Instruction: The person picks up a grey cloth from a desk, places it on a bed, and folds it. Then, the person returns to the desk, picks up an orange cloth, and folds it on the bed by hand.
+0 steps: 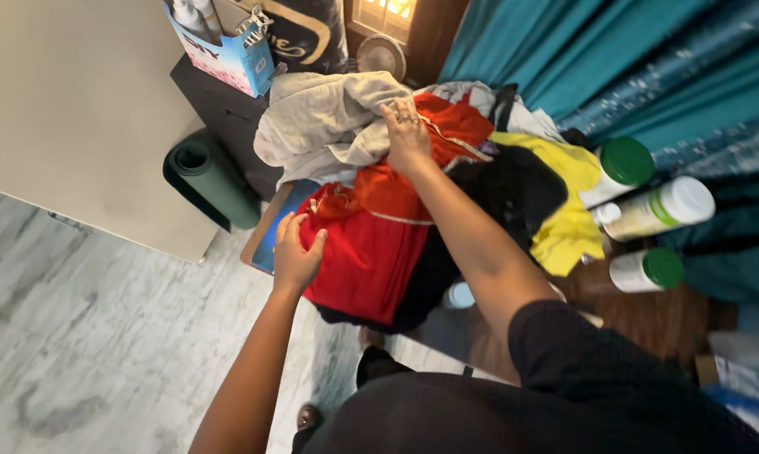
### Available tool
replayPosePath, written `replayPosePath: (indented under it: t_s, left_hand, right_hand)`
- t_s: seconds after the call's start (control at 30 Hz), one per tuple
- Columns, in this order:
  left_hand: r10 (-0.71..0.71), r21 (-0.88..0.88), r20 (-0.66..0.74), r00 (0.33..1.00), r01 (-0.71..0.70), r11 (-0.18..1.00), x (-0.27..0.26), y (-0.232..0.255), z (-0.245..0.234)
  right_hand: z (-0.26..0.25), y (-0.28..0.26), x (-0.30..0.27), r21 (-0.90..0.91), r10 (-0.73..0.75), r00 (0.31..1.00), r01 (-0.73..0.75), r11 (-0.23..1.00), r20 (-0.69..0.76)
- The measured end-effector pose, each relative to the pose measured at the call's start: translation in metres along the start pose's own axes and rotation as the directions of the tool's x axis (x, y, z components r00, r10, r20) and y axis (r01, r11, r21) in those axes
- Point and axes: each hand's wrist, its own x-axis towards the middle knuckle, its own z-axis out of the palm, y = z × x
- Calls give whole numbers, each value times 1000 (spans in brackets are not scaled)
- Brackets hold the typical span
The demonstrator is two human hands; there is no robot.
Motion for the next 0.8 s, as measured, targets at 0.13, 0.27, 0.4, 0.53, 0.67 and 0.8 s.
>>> replayPosePath:
  t_s: [0.13, 0.27, 0.4, 0.53, 0.67, 0.8]
  left_hand:
    - [-46, 27, -35, 998, 47, 999, 8, -14, 1]
    - [-237, 10, -37, 971, 237, 971, 6, -24, -3]
    - [-307, -6, -44, 951, 307, 952, 3, -21, -14]
    - [-324, -46, -54, 944, 322, 946, 2, -18, -19]
    - [-321, -86, -43, 946, 317, 945, -12, -19, -31]
    - [-284, -166, -84, 955, 268, 949, -33, -29, -58]
  right_hand:
    - [6, 3, 61, -103, -10, 965, 38, 994, 263]
    - [-4, -3, 94, 8, 6, 931, -9, 1000, 365]
    - [22, -4, 112, 1, 28, 849, -33, 999, 527]
    - [75, 7, 120, 28, -120, 918, 118, 993, 377]
    - [50, -3, 103, 154, -178, 979, 161, 975, 102]
    - [-54, -45, 68, 428, -336, 928, 372, 824, -159]
